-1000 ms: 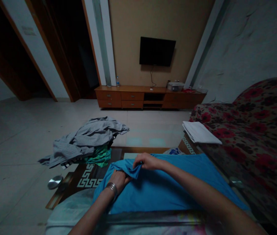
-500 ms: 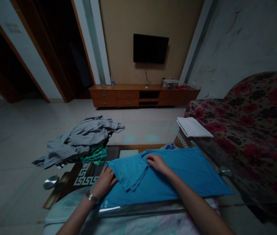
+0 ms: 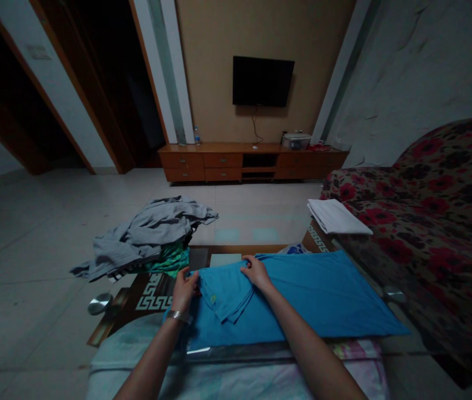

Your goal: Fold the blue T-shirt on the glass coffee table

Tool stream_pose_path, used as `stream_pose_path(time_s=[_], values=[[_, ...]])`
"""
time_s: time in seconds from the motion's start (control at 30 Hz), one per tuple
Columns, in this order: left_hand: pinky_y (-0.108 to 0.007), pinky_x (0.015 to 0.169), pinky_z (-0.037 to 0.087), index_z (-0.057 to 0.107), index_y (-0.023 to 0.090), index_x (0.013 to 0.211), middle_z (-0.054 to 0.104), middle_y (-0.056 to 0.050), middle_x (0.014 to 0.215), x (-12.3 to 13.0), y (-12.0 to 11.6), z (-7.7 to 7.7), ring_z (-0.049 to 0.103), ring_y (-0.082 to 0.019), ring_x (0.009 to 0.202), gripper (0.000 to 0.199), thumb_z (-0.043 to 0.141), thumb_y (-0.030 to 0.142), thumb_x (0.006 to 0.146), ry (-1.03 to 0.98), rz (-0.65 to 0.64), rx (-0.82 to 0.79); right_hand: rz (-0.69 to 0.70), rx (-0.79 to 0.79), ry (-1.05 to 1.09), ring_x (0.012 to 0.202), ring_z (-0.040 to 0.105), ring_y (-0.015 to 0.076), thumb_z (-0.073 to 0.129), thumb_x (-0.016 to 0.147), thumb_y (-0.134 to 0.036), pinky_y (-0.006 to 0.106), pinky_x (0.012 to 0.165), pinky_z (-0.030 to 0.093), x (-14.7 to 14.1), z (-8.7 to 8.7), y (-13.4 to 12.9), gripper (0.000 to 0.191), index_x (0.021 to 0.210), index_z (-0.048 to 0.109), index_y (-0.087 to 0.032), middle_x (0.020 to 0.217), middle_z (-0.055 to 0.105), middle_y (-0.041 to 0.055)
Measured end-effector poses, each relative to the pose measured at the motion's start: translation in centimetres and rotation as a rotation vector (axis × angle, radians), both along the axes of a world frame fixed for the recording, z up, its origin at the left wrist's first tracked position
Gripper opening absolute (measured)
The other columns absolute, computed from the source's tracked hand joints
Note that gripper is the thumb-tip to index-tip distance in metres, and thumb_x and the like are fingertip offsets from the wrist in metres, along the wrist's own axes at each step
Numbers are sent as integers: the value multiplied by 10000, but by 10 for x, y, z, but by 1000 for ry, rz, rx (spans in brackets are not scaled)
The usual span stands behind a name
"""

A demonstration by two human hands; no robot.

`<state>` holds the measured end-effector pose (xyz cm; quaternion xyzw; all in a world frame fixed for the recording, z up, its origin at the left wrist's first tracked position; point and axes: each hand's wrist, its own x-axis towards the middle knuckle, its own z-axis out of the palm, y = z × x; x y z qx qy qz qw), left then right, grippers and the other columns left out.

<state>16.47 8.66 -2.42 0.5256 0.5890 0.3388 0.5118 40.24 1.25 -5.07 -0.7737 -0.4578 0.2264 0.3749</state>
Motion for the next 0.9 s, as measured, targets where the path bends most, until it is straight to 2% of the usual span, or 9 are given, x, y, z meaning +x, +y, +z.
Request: stream_pose_path(time_s=[0.13,0.23,0.37,0.47,0.57,0.67,0.73,0.8,0.9], values=[[-189,470,421,614,133,1115,571,-2,700,5,10,-4,492,-88,505,409,603,164,708,117,-10,33,110,124,16,1062,586,171,540,652,5,282,950,427,3,-9,-2,561,1182,612,-162,1187,633,74],[-195,498,415,683,131,1014,645,-26,721,4,10,-6,513,-99,515,409,552,55,634,126,-46,43,181,199,28,1072,575,172,466,605,45,306,967,427,8,-12,-8,648,1203,603,-161,1179,625,75],[-206,556,449,717,146,967,701,-42,779,0,4,-2,572,-125,582,431,541,43,587,69,-96,37,212,198,22,1042,580,166,416,606,56,316,958,433,13,-6,-15,671,1203,605,-184,1154,629,60],[-222,559,467,713,138,990,687,-35,733,-3,0,1,564,-124,558,420,548,96,606,13,-105,10,142,141,-60,1005,579,182,471,712,7,325,934,435,11,9,-25,534,1197,608,-170,1134,625,90],[-236,538,477,705,115,988,677,-52,784,-4,1,1,561,-126,579,363,571,226,670,-48,-95,-20,120,151,-226,1018,540,207,568,812,-132,341,918,414,-7,30,-45,295,1088,654,-188,1081,614,94],[-229,515,471,700,113,984,668,-74,913,-4,5,-1,561,-129,638,387,605,352,695,-96,-75,-44,356,177,-282,974,522,200,676,801,-293,330,880,397,-43,43,-71,162,945,668,-220,973,616,44],[-220,508,464,692,113,1008,659,-74,922,-5,8,-2,547,-119,631,423,615,397,705,-124,-65,-66,495,167,-317,969,508,203,744,737,-364,331,852,387,-70,44,-85,276,961,651,-233,983,608,29],[-213,515,464,681,114,1038,653,-68,901,-6,11,-3,542,-110,625,446,612,423,724,-157,-63,-91,532,149,-384,985,491,211,762,721,-343,333,830,375,-91,40,-92,330,1002,632,-229,1024,596,37],[-211,535,471,667,111,1067,652,-65,867,-9,14,-3,560,-111,644,459,599,443,757,-212,-70,-135,488,147,-426,963,489,195,664,821,-236,323,812,356,-103,34,-94,131,944,630,-208,986,602,40]])
